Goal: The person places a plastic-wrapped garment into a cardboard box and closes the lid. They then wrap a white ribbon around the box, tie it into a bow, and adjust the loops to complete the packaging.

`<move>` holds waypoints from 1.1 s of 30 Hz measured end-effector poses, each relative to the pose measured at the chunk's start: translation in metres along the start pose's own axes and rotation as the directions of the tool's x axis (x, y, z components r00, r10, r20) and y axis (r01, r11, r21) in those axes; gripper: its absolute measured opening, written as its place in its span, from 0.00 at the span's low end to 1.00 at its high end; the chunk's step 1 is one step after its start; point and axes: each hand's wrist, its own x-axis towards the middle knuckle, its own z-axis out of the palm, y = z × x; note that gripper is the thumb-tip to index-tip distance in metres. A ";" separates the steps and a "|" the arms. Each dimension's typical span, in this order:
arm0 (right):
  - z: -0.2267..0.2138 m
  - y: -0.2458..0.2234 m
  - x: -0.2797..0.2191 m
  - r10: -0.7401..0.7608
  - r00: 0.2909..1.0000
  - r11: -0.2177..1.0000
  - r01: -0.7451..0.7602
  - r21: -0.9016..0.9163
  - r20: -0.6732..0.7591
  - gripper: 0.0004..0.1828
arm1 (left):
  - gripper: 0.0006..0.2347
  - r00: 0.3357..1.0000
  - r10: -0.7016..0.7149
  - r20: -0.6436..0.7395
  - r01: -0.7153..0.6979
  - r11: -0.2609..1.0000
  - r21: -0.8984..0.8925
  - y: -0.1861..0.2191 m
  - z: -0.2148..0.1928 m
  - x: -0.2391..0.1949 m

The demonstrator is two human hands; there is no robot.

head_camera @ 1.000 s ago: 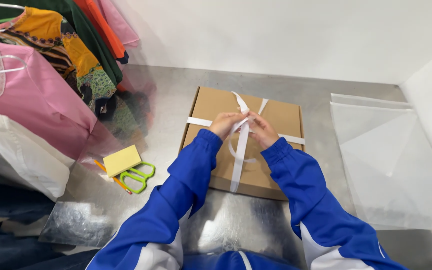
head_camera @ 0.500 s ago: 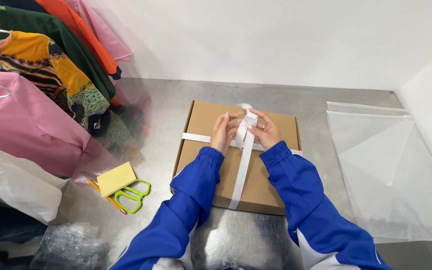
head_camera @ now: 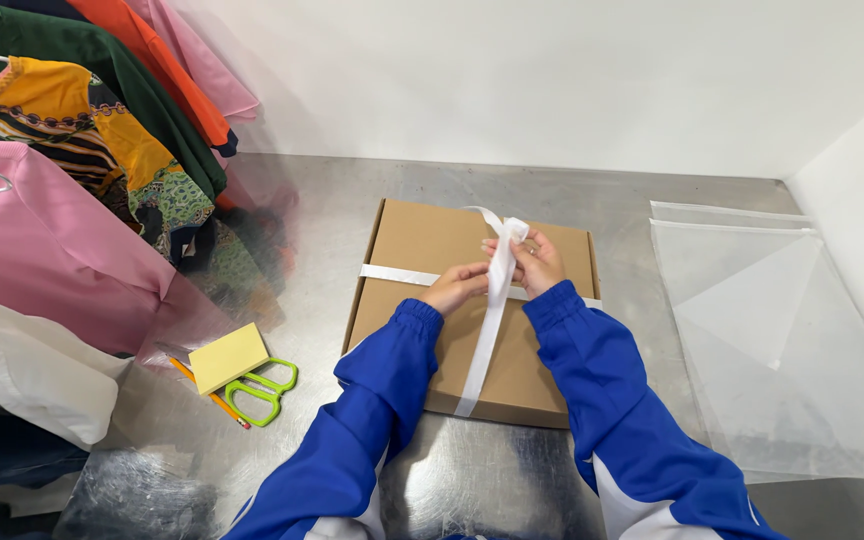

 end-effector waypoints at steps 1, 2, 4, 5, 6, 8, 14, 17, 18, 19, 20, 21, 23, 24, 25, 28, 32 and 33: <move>0.002 -0.001 -0.002 0.001 1.000 1.000 -0.001 0.002 0.003 0.13 | 0.14 1.000 0.000 -0.003 0.000 1.000 0.002 -0.009 -0.004 0.003; 0.004 -0.002 -0.003 0.018 1.000 1.000 -0.018 0.005 -0.019 0.12 | 0.13 1.000 0.016 -0.019 -0.014 0.992 0.129 -0.017 -0.009 0.006; -0.016 0.021 0.017 0.037 0.999 0.999 -0.037 0.007 -0.036 0.11 | 0.13 0.999 0.037 -0.036 -0.026 0.967 0.253 -0.026 -0.012 0.009; -0.037 0.044 0.039 -0.014 0.996 0.998 0.009 -0.059 -0.084 0.10 | 0.12 0.990 0.051 -0.131 -0.014 0.963 0.269 -0.027 -0.011 0.010; -0.058 0.068 0.061 -0.068 0.989 0.991 0.052 -0.127 -0.129 0.10 | 0.11 0.972 0.067 -0.224 0.000 0.959 0.285 -0.028 -0.010 0.011; -0.057 0.051 0.059 -0.079 0.981 0.951 0.022 -0.309 -0.175 0.11 | 0.10 0.952 0.044 -0.303 0.004 0.988 0.154 -0.017 -0.001 0.002; -0.055 0.055 0.061 0.040 0.985 0.994 -0.055 -0.089 -0.167 0.07 | 0.11 0.930 -0.081 -0.360 0.016 0.983 -0.180 -0.001 0.012 -0.008; -0.056 0.068 0.071 0.077 0.987 0.997 -0.078 0.003 -0.138 0.06 | 0.11 0.940 -0.100 -0.327 0.065 0.991 -0.116 -0.011 0.008 -0.005; -0.053 0.069 0.072 0.089 0.986 0.996 -0.088 0.009 -0.143 0.07 | 0.11 0.948 -0.111 -0.298 0.093 0.993 -0.074 -0.016 0.006 -0.004; -0.055 0.071 0.079 0.090 0.986 0.996 -0.090 0.009 -0.141 0.07 | 0.11 0.948 -0.111 -0.300 0.093 0.993 -0.075 -0.004 0.009 -0.007; -0.058 0.074 0.087 0.107 0.984 0.993 -0.113 -0.032 -0.139 0.09 | 0.11 0.958 -0.101 -0.268 0.096 0.995 -0.030 0.007 0.012 -0.010; -0.062 0.076 0.094 0.125 0.982 0.988 -0.136 -0.073 -0.139 0.11 | 0.11 0.968 -0.093 -0.234 0.099 0.995 0.014 0.018 0.017 -0.013; -0.028 0.045 0.073 0.093 0.984 0.993 -0.102 -0.053 -0.149 0.09 | 0.11 0.972 -0.070 -0.226 0.095 0.990 0.102 -0.004 0.003 0.004; -0.011 0.029 0.062 0.059 0.985 0.997 -0.065 -0.033 -0.160 0.07 | 0.10 0.976 -0.048 -0.215 0.090 0.978 0.190 -0.016 -0.003 0.012; -0.019 0.032 0.071 0.061 0.985 0.997 -0.067 -0.032 -0.161 0.07 | 0.10 0.975 -0.050 -0.215 0.092 0.977 0.190 -0.017 -0.003 0.012; -0.060 0.041 0.096 0.083 0.950 0.991 -0.046 0.129 -0.302 0.14 | 0.09 0.957 0.112 -0.267 0.019 0.897 0.442 -0.024 -0.007 0.013; -0.110 0.030 0.084 0.120 0.875 0.940 0.052 0.337 -0.469 0.18 | 0.06 0.929 0.132 -0.346 0.143 0.733 0.665 -0.029 -0.014 0.005; -0.113 0.018 0.070 0.078 0.842 0.974 0.050 0.221 -0.533 0.24 | 0.06 0.916 0.151 -0.372 0.164 0.705 0.690 -0.025 -0.012 0.003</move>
